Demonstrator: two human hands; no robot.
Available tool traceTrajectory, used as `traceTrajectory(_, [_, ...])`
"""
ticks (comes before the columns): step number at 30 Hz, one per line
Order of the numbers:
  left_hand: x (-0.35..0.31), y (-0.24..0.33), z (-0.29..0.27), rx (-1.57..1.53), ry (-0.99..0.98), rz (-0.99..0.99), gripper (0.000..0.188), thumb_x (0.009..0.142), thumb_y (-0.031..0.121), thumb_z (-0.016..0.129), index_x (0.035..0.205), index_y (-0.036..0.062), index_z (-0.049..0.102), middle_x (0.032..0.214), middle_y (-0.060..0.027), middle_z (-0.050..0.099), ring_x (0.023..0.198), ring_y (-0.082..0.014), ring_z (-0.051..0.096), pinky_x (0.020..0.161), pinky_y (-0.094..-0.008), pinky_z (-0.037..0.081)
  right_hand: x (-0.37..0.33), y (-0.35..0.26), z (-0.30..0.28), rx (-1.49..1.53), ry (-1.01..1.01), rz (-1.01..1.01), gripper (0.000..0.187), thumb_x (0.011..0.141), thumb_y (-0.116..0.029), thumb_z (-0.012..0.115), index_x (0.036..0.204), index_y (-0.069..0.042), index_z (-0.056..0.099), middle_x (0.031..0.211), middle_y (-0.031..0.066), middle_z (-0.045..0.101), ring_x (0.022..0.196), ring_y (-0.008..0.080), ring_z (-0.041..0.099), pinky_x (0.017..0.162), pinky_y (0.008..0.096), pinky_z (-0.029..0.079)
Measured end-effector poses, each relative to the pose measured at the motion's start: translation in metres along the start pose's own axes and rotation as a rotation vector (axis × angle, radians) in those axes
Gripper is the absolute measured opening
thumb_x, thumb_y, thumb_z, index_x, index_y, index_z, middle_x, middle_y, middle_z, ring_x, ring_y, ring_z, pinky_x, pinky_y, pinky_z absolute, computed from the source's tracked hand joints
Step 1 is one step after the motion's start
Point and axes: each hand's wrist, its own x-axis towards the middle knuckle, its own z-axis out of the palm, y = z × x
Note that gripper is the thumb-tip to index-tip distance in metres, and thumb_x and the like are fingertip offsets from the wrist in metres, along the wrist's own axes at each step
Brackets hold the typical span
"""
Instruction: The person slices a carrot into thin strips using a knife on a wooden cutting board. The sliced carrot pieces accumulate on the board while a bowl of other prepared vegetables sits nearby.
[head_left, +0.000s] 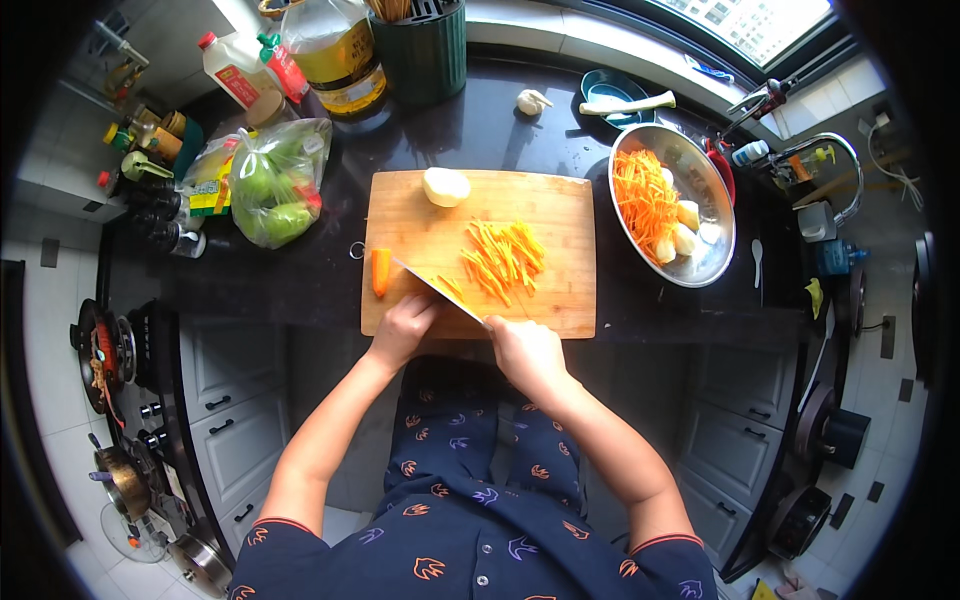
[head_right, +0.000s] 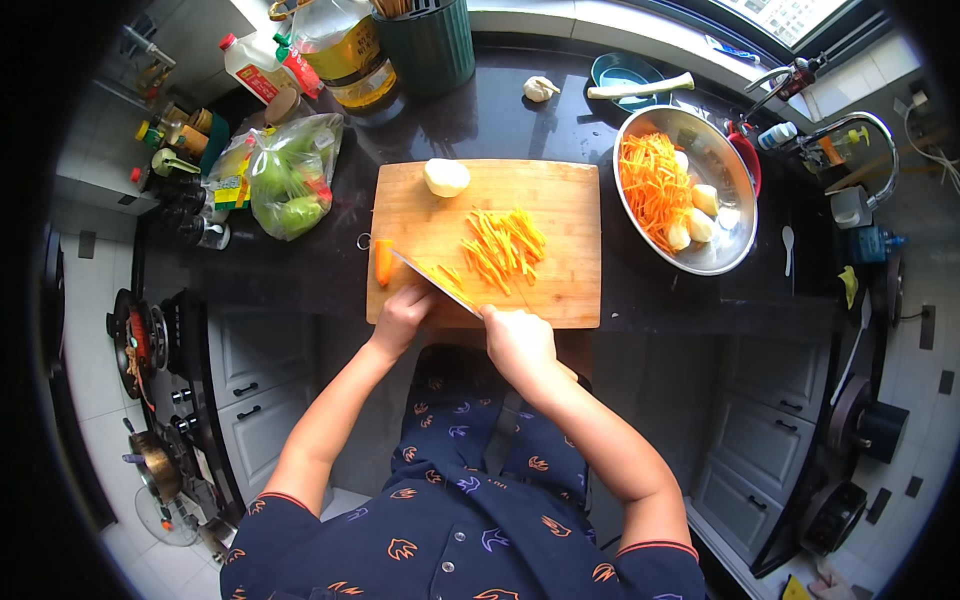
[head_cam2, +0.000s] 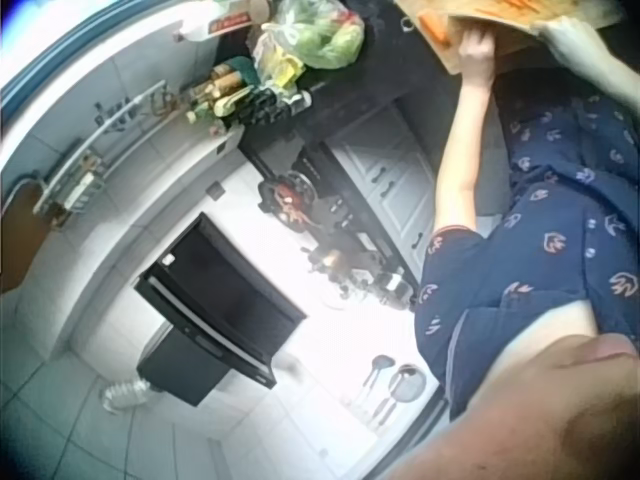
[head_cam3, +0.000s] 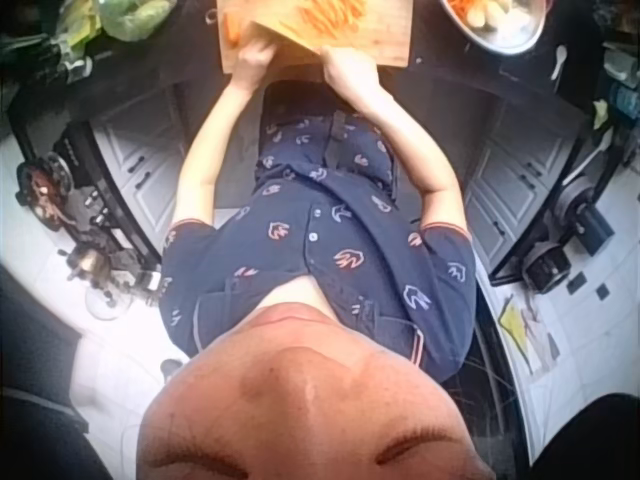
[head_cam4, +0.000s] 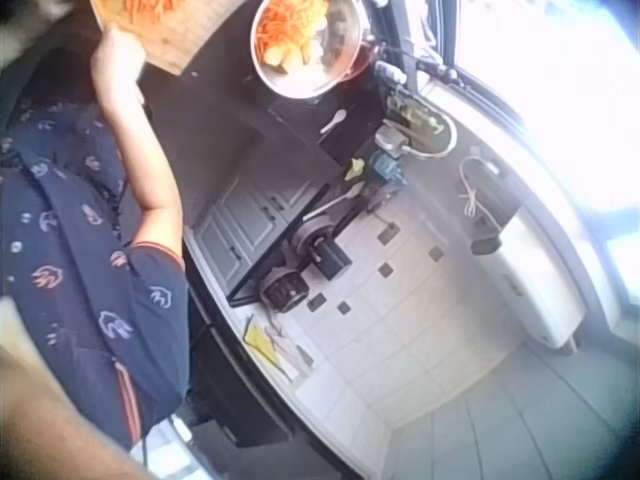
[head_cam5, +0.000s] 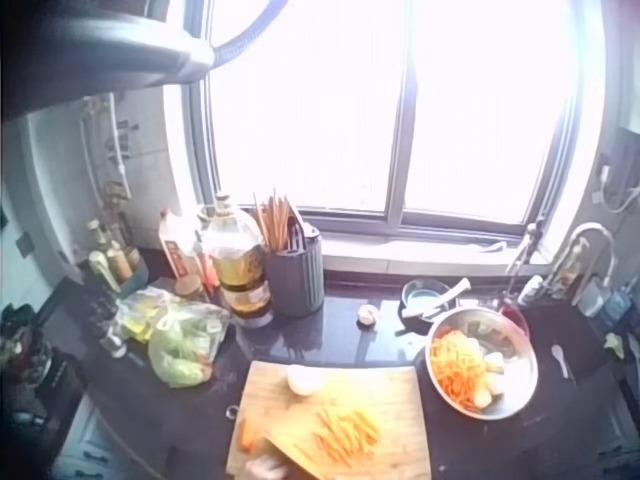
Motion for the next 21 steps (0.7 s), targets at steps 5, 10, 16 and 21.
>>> traceTrajectory(5, [-0.003, 0.002, -0.002, -0.045, -0.010, 0.000, 0.025, 0.080, 0.004, 0.067, 0.103, 0.0085, 0.074, 0.101, -0.0081, 0.071, 0.093, -0.0266, 0.070, 0.078, -0.0350, 0.059, -0.009, -0.007, -0.021, -0.031, -0.081, 0.018, 0.010, 0.086, -0.007, 0.056, 0.094, -0.006, 0.062, 0.070, 0.0196, 0.069, 0.068, 0.0382, 0.070, 0.061, 0.0485, 0.057])
traceTrajectory(10, [-0.007, 0.000, 0.000, -0.059, -0.025, -0.008, 0.023, 0.078, 0.003, 0.070, 0.100, 0.0057, 0.074, 0.101, -0.0108, 0.072, 0.096, -0.0292, 0.071, 0.079, -0.0368, 0.059, -0.005, -0.006, -0.008, -0.043, -0.094, 0.045, 0.010, 0.084, -0.006, 0.058, 0.094, -0.005, 0.062, 0.070, 0.0192, 0.068, 0.068, 0.0379, 0.071, 0.060, 0.0486, 0.057])
traceTrajectory(16, [-0.002, 0.001, -0.003, -0.030, 0.003, 0.000, 0.020, 0.076, 0.003, 0.070, 0.096, 0.0067, 0.073, 0.098, -0.0101, 0.072, 0.094, -0.0289, 0.071, 0.077, -0.0366, 0.059, 0.001, -0.002, 0.000, -0.009, -0.009, -0.010, 0.009, 0.085, -0.006, 0.058, 0.094, -0.006, 0.061, 0.068, 0.0187, 0.068, 0.067, 0.0377, 0.070, 0.061, 0.0494, 0.056])
traceTrajectory(21, [-0.005, -0.002, -0.001, -0.018, -0.013, 0.002, 0.020, 0.080, 0.008, 0.070, 0.100, 0.0092, 0.073, 0.098, -0.0063, 0.071, 0.090, -0.0244, 0.070, 0.075, -0.0345, 0.059, -0.008, -0.007, -0.016, -0.038, -0.043, -0.015, 0.010, 0.086, -0.007, 0.058, 0.095, -0.006, 0.061, 0.067, 0.0186, 0.068, 0.064, 0.0374, 0.070, 0.058, 0.0484, 0.056])
